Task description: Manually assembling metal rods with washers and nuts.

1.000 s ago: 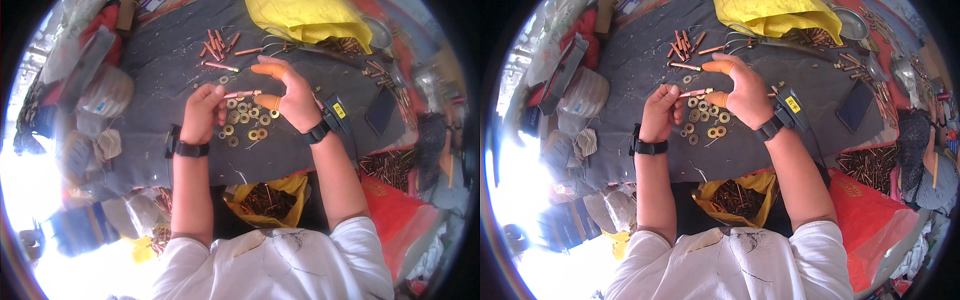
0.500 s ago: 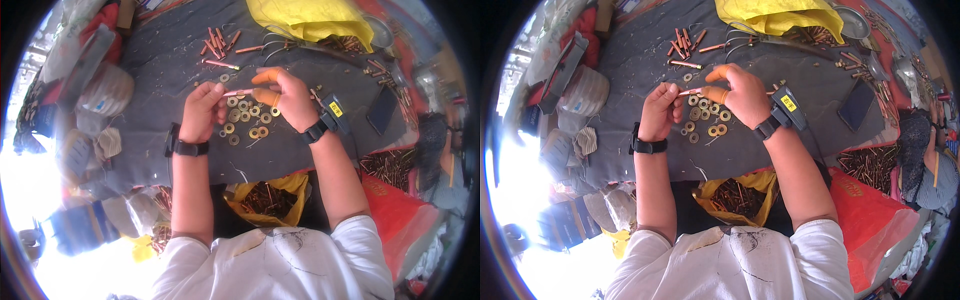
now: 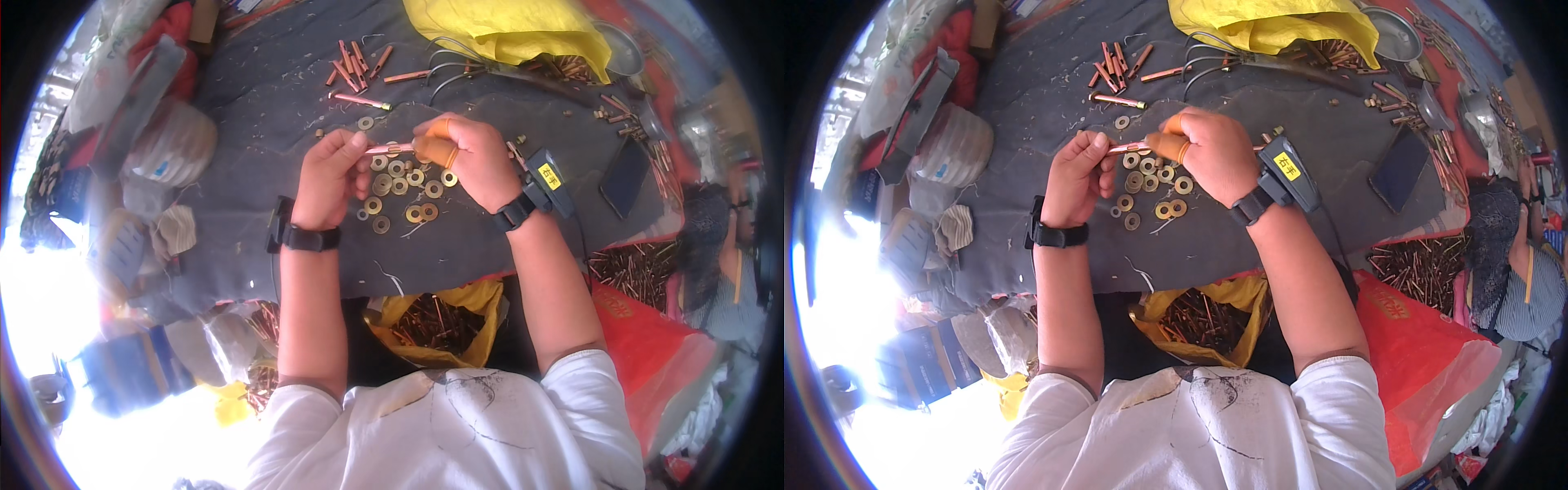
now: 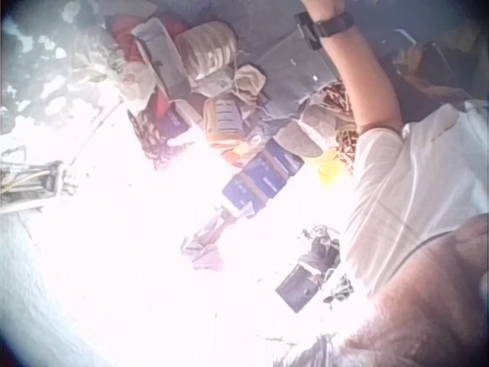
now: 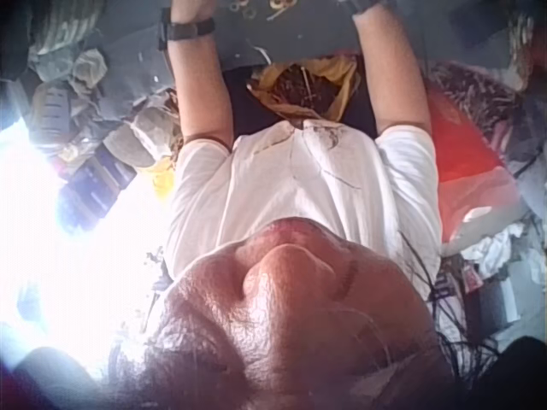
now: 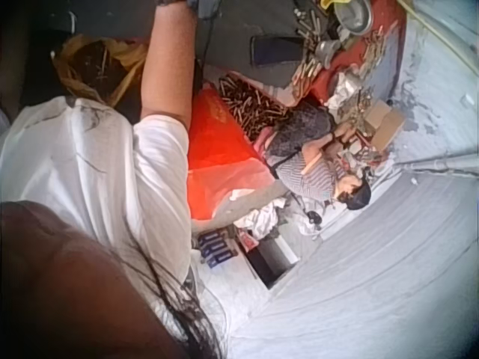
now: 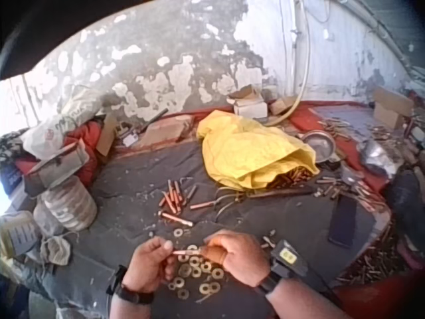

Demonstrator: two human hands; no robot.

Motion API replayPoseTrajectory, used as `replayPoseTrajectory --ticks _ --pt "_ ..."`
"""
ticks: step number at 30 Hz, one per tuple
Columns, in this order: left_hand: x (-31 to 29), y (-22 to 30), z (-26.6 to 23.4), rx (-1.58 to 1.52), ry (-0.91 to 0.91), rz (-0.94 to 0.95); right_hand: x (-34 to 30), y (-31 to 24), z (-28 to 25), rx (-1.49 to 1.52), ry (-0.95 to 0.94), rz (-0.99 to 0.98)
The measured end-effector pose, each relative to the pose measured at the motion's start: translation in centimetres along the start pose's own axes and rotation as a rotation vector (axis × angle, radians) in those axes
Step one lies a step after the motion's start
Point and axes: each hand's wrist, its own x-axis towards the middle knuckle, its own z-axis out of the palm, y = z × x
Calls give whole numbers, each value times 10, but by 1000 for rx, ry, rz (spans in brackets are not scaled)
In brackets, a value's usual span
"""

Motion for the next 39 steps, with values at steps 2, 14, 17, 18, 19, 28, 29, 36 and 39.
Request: replayPoseTrajectory --ticks 2,14,17,18,19,28,29,36,39 --pt "0 0 0 -1 3 2 0 -2 3 -31 71 -120" --pt "-12 17 3 315 -370 -52 1 -1 -10 -68 114 209" --pt "2 4 -3 760 18 192 0 0 -6 -67 111 127" --pt "4 -1 -4 898 82 306 -1 -2 -3 -133 67 64" --pt "10 -7 -1 899 79 305 -3 -3 -2 -201 25 4" --pt "49 -29 2 1535 315 661 -7 1 30 -631 -147 -365" --pt "46 -24 4 1629 356 524 -7 1 28 -623 -211 -316" --pt "45 -28 -10 1636 466 671 -6 -2 25 -659 -238 -331" --pt "36 -16 1 1498 416 631 -5 -4 17 -609 -291 -253"
